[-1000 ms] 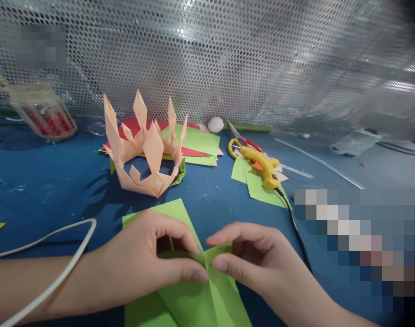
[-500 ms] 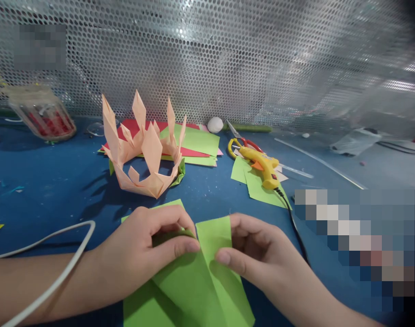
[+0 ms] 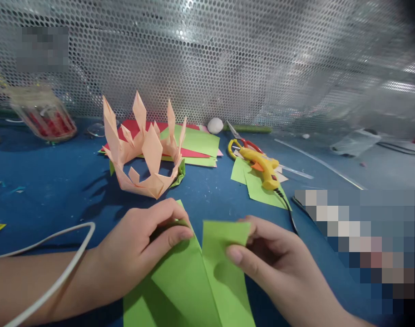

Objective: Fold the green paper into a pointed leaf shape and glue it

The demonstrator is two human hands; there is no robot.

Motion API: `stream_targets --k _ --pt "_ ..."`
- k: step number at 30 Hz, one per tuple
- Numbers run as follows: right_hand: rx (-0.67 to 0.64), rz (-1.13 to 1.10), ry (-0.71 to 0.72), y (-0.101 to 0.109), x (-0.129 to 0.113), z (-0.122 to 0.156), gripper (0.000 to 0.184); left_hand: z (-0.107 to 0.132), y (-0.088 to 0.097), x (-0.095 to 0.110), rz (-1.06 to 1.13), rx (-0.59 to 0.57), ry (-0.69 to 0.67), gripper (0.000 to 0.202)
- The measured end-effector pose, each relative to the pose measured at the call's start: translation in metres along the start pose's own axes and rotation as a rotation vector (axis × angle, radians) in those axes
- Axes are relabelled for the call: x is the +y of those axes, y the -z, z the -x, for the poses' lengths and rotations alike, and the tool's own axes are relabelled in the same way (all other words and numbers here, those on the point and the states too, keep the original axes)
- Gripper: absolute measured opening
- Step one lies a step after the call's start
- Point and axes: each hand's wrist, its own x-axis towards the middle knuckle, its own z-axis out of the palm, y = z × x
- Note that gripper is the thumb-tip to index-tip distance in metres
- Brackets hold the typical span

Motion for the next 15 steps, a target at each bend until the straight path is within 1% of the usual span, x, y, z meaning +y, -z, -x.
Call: stream_targets --k 1,3,4,5,7,9,12,14,15 --pt "-0.046 -0.034 -0.028 0.0 0.001 -0.001 0.02 0.0 0.0 0.0 -0.005 0.008 -0.004 0.016" --pt "-0.134 -0.068 -0.099 0.0 0.003 -0.003 0.025 -0.001 0.0 0.0 -0.02 0.034 -0.012 0.016" --pt "-0.155 -0.058 -0.129 0.0 0.003 -0.003 0.027 -0.001 0.0 -0.001 -0.026 0.049 -0.019 0.016" --pt "-0.149 -0.031 -0.147 0.0 0.003 -0.003 0.028 -0.002 0.0 -0.002 -0.033 0.059 -0.021 0.015" --pt "-0.089 0.029 -0.14 0.0 0.003 -0.002 0.029 -0.003 0.0 -0.003 -0.048 0.071 -0.018 0.015" --pt "-0.03 0.061 -0.085 0.0 0.002 0.0 0.03 -0.003 0.0 -0.004 -0.056 0.08 -0.012 0.015" --pt "0.021 0.097 0.059 0.002 0.001 0.005 0.027 -0.001 -0.001 -0.003 -0.052 0.102 -0.02 0.015" --pt "0.011 0.108 0.155 0.004 0.001 0.008 0.019 0.0 -0.001 -0.002 -0.051 0.11 -0.032 0.015" --pt "-0.014 0.087 0.177 0.005 0.002 0.009 0.014 0.0 -0.001 -0.002 -0.055 0.116 -0.034 0.015"
